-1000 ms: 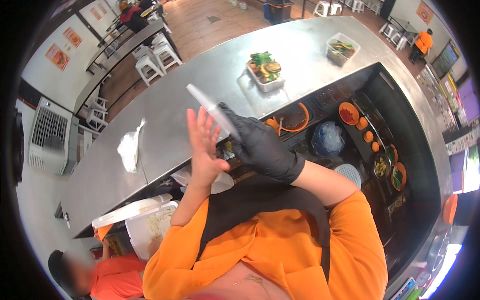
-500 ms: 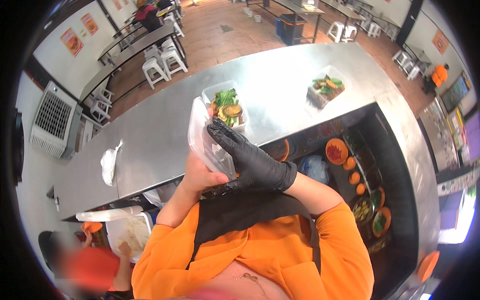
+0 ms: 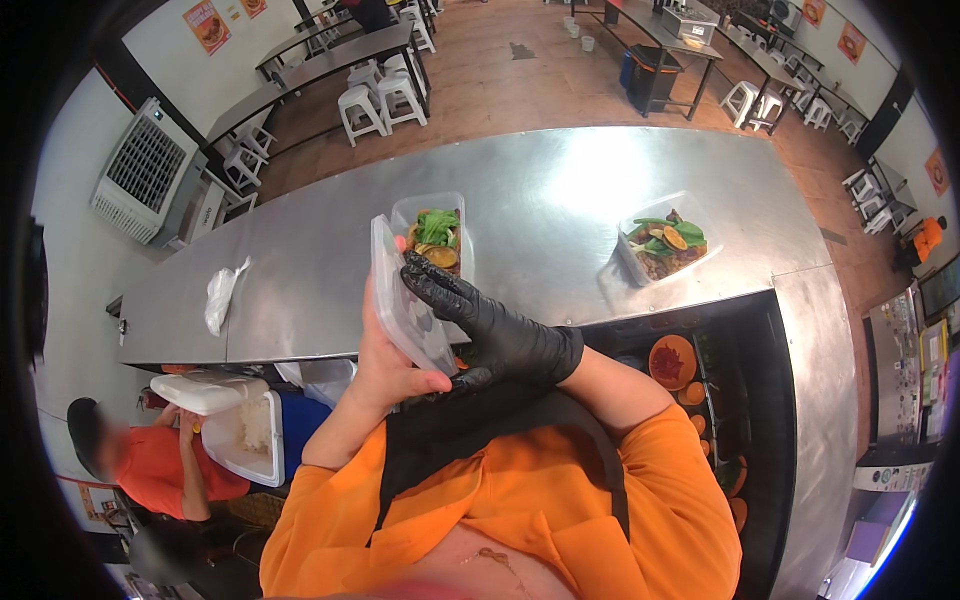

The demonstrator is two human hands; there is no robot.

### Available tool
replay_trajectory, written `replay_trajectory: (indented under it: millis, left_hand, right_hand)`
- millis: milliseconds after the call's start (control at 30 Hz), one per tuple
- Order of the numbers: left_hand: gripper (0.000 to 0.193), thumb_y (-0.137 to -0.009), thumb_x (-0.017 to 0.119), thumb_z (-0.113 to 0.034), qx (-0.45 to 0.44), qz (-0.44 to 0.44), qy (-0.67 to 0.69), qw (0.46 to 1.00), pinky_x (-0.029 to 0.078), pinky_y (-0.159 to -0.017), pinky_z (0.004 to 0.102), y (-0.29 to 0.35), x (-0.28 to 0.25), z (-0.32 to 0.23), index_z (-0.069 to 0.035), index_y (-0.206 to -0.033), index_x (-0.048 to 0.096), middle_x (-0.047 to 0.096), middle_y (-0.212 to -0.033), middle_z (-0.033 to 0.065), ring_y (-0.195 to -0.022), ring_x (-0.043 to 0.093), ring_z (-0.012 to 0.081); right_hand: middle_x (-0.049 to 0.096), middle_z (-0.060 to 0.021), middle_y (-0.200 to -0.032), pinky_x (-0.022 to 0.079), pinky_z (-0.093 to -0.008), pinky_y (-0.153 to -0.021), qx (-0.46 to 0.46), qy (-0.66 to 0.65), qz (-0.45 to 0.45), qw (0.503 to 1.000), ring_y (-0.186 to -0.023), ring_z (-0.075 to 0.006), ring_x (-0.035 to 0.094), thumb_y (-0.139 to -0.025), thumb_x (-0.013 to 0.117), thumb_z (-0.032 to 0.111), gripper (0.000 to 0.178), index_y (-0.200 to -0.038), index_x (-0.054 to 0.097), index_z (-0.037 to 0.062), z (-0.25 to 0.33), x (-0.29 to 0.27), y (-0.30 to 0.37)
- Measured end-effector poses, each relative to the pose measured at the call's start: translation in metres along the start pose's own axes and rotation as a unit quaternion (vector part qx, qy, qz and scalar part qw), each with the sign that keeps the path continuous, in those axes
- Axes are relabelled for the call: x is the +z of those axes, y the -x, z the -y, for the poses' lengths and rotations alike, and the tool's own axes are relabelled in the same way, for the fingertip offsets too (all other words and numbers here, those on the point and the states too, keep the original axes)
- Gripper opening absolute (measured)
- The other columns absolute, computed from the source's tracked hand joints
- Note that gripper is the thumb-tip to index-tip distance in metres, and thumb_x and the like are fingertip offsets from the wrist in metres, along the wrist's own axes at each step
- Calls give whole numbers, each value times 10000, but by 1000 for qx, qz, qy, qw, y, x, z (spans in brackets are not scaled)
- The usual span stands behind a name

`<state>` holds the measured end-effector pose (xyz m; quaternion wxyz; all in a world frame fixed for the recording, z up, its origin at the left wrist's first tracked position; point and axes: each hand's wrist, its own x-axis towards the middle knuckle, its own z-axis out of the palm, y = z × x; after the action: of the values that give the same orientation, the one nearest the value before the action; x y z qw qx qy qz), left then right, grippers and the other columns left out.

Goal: The person assembles food into clear plastic containers using tongs and a ladle. They add cooked meat, vegetables, and sauce from various bowls and pots, then seal the containers and place them on the counter.

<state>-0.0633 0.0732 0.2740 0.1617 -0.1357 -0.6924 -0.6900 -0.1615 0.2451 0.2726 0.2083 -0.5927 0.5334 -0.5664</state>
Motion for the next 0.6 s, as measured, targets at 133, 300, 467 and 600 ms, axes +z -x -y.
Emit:
replay_trajectory:
  millis: [133,300,467,600]
  left_hand:
    - [1477,-536,986,-403,0,-3,10,1000,223,-1202,459,2,-4,3,-39,-1584,10,121,-1609,148,-1482,227,307]
    - [1433,-575,966,-414,-59,-60,113,990,198,-1208,474,0,1,-17,-57,-1580,10,154,-1607,157,-1485,218,310]
    - [1419,-575,893,-619,32,-190,37,981,205,-1190,478,11,-38,-3,-96,-1585,45,173,-1609,160,-1438,291,315]
    - [1348,-601,783,-759,11,-88,80,993,260,-1161,460,47,-64,2,-164,-1603,104,283,-1569,226,-1365,403,340]
  right_hand:
    - [118,-139,-1661,212,-417,-1214,16,-3,19,1000,-1531,-295,135,-766,834,244,1131,-1604,93,79,1,-4,-4]
    - [331,-168,-1576,336,-398,-1150,52,-50,-36,997,-1438,-273,349,-876,727,299,879,-1573,246,64,1,4,-8]
    - [639,-157,-1305,442,-344,-1058,63,-99,-230,966,-1203,-210,603,-1029,492,235,455,-1390,508,-41,-36,-26,-26]
    - [600,-153,-1367,288,-405,-1173,72,-170,-304,935,-1326,-250,510,-1038,393,385,557,-1457,466,26,-75,-78,-79]
